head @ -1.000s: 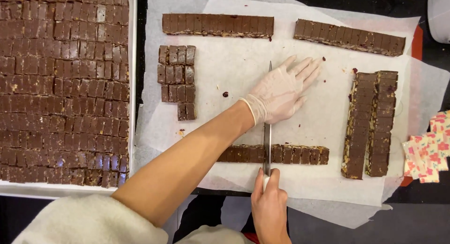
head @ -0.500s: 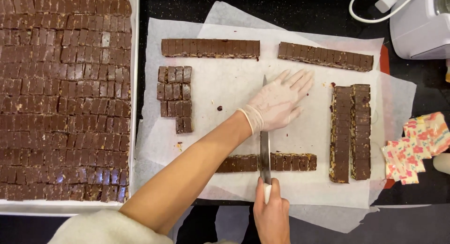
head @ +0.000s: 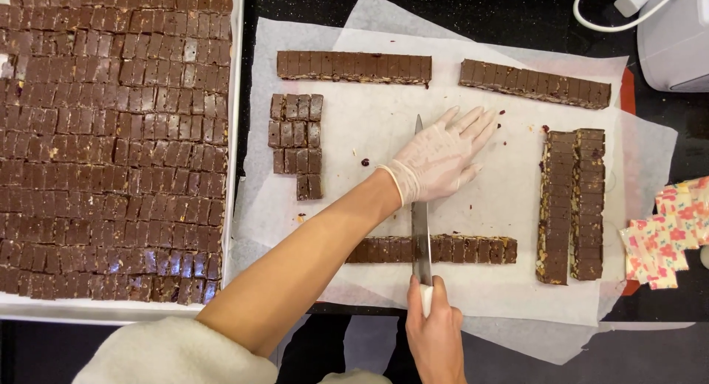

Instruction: Cutting long chocolate-covered pastry bars into smaller rectangular pieces and arranging them on a tray.

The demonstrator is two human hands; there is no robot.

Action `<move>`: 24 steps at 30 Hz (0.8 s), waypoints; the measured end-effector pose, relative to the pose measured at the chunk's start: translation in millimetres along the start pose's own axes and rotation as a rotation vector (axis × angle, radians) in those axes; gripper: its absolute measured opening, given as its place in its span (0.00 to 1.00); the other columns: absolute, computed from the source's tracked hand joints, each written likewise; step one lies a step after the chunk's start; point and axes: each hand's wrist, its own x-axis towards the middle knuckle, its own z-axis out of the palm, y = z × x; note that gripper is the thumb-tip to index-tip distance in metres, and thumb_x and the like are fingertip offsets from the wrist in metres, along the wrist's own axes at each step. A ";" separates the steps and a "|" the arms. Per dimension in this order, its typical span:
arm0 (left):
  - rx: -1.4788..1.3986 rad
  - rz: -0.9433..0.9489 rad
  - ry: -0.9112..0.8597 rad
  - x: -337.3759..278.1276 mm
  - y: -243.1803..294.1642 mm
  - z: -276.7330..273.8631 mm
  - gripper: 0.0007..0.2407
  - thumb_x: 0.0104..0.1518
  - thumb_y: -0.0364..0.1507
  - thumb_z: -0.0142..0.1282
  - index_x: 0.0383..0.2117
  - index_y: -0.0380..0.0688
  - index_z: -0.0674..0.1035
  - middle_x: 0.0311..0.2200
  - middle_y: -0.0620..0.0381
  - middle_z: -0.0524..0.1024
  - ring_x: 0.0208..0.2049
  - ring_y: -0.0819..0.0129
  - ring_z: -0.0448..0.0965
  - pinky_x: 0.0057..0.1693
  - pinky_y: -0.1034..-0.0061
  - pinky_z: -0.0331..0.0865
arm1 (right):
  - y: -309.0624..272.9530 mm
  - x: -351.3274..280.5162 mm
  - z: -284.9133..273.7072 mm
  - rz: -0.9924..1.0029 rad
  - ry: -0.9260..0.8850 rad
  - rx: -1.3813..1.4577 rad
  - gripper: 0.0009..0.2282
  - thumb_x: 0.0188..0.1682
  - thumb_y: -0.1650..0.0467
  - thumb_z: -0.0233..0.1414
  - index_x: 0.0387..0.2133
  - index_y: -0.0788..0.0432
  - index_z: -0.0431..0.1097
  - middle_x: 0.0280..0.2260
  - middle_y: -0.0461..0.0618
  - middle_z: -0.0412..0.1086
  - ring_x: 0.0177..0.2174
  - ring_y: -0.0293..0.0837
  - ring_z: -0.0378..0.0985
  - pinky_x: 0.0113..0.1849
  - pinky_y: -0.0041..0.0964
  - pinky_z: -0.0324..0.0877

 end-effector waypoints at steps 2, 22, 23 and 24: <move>0.007 0.005 0.012 -0.2 0.2 0.7 0.33 0.77 0.49 0.39 0.81 0.40 0.56 0.83 0.43 0.51 0.83 0.51 0.54 0.83 0.50 0.49 | 0.0 0.7 2.1 0.016 0.006 0.003 0.18 0.64 0.55 0.49 0.60 0.47 0.69 0.36 0.63 0.77 0.42 0.73 0.74 0.47 0.54 0.70; 0.065 -0.004 -0.076 -5.7 -4.7 12.8 0.35 0.74 0.49 0.38 0.82 0.40 0.54 0.83 0.45 0.54 0.82 0.55 0.55 0.82 0.49 0.49 | 7.0 16.2 21.8 -0.116 0.099 -0.098 0.24 0.63 0.59 0.52 0.68 0.57 0.62 0.18 0.72 0.69 0.20 0.75 0.71 0.27 0.65 0.61; 0.056 0.001 -0.082 -9.0 2.0 14.6 0.35 0.74 0.49 0.38 0.82 0.40 0.54 0.83 0.45 0.54 0.82 0.55 0.55 0.82 0.49 0.49 | 6.4 5.0 16.3 -0.105 0.096 -0.100 0.24 0.63 0.59 0.52 0.68 0.57 0.62 0.18 0.72 0.69 0.20 0.75 0.71 0.27 0.65 0.61; 0.052 0.000 -0.070 -7.0 -0.4 15.1 0.35 0.74 0.49 0.39 0.82 0.40 0.55 0.83 0.44 0.53 0.83 0.54 0.55 0.82 0.50 0.49 | -0.2 3.2 10.9 -0.096 0.077 -0.080 0.20 0.64 0.59 0.51 0.64 0.55 0.65 0.18 0.71 0.68 0.21 0.74 0.70 0.28 0.63 0.61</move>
